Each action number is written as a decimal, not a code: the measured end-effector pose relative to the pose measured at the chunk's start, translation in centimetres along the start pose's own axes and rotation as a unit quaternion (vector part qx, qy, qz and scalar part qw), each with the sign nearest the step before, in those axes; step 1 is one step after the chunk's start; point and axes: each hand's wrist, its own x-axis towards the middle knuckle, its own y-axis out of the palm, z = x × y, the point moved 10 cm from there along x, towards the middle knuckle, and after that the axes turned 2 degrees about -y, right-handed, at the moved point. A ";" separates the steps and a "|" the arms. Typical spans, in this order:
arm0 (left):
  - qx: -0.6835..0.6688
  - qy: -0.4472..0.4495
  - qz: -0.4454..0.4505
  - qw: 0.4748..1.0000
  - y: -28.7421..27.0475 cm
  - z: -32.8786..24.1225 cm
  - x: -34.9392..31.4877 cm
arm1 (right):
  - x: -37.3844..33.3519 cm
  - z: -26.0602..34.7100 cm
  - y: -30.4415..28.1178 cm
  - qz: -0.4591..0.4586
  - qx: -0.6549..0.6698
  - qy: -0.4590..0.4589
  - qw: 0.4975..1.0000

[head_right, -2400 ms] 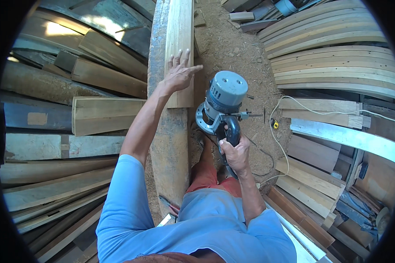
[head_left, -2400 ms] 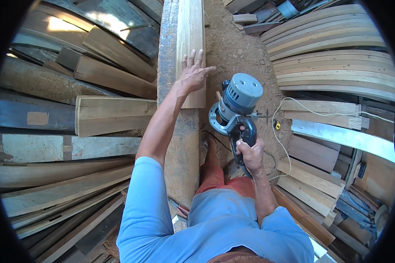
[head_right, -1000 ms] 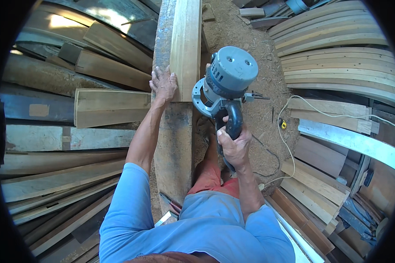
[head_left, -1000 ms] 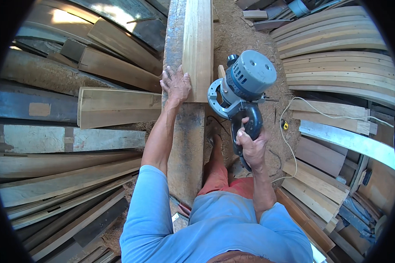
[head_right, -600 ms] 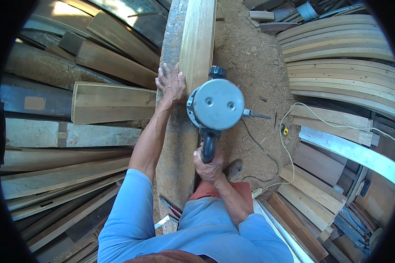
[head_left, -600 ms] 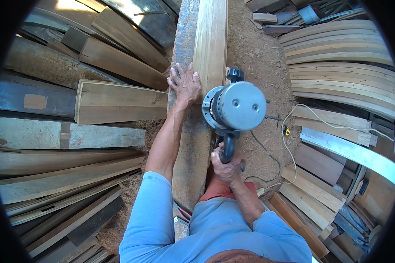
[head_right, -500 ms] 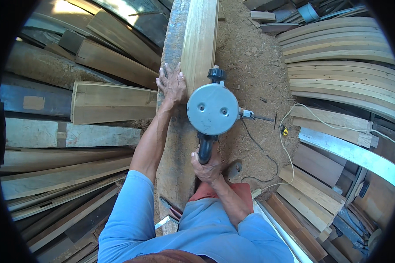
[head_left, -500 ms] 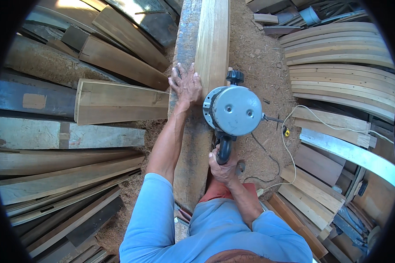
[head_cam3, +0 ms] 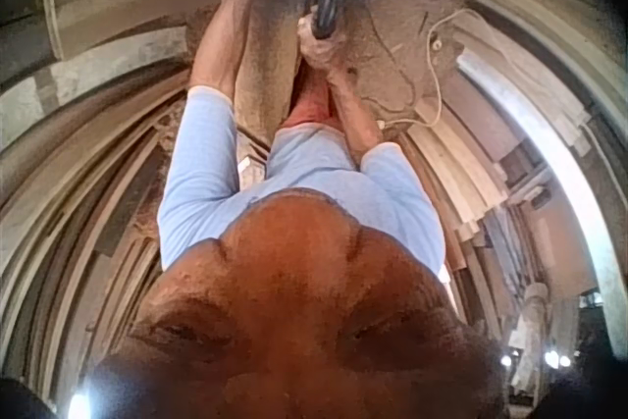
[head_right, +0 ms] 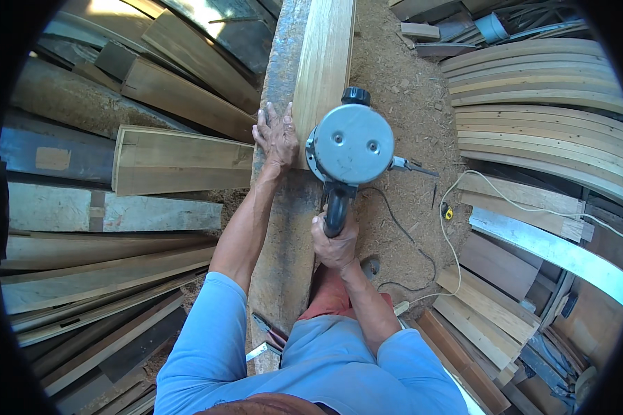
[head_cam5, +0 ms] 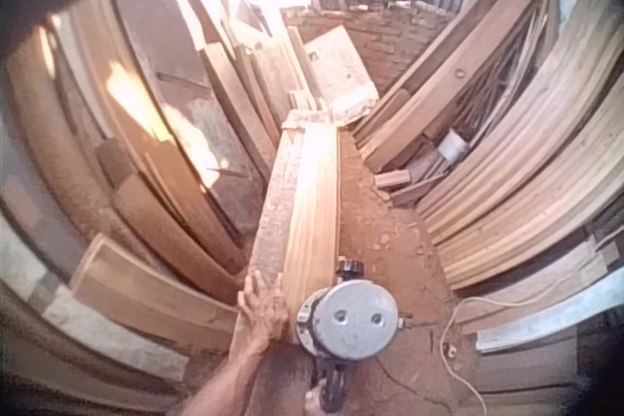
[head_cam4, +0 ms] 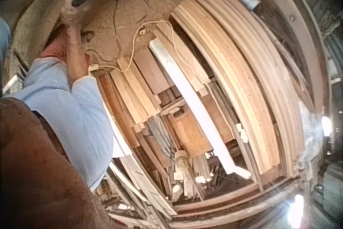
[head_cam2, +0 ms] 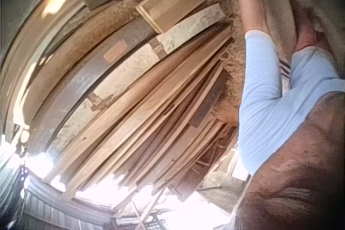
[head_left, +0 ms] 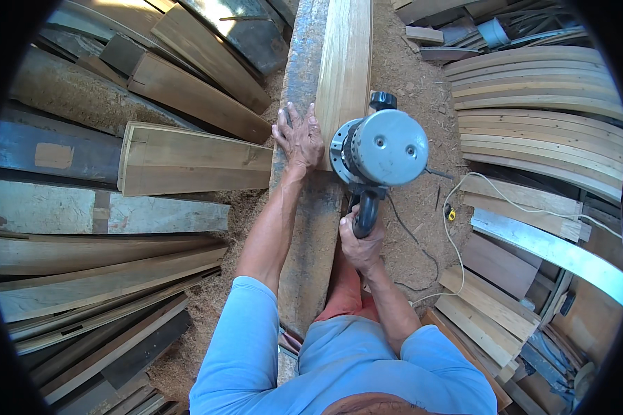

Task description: The person selects a wood plank from a stack and places it onto a workbench. They use a handheld power router to shape the edge of the plank, measure the wood with a tape measure, and use a metal file to smooth the surface.

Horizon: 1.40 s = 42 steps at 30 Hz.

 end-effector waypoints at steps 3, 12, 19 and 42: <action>0.006 -0.006 0.009 1.000 0.1 0.0 0.0 | 2.2 1.0 0.0 -0.013 -0.013 -0.019 1.000; 0.026 -0.007 0.000 1.000 0.3 0.3 0.1 | 9.8 2.0 0.3 -0.029 -0.021 -0.044 0.998; 0.033 -0.022 0.016 0.999 0.3 0.0 0.3 | 11.6 1.9 0.3 -0.027 -0.006 -0.059 0.998; 0.028 -0.019 0.016 0.999 0.4 0.4 0.4 | -2.6 -0.8 -0.2 -0.002 -0.006 0.030 1.000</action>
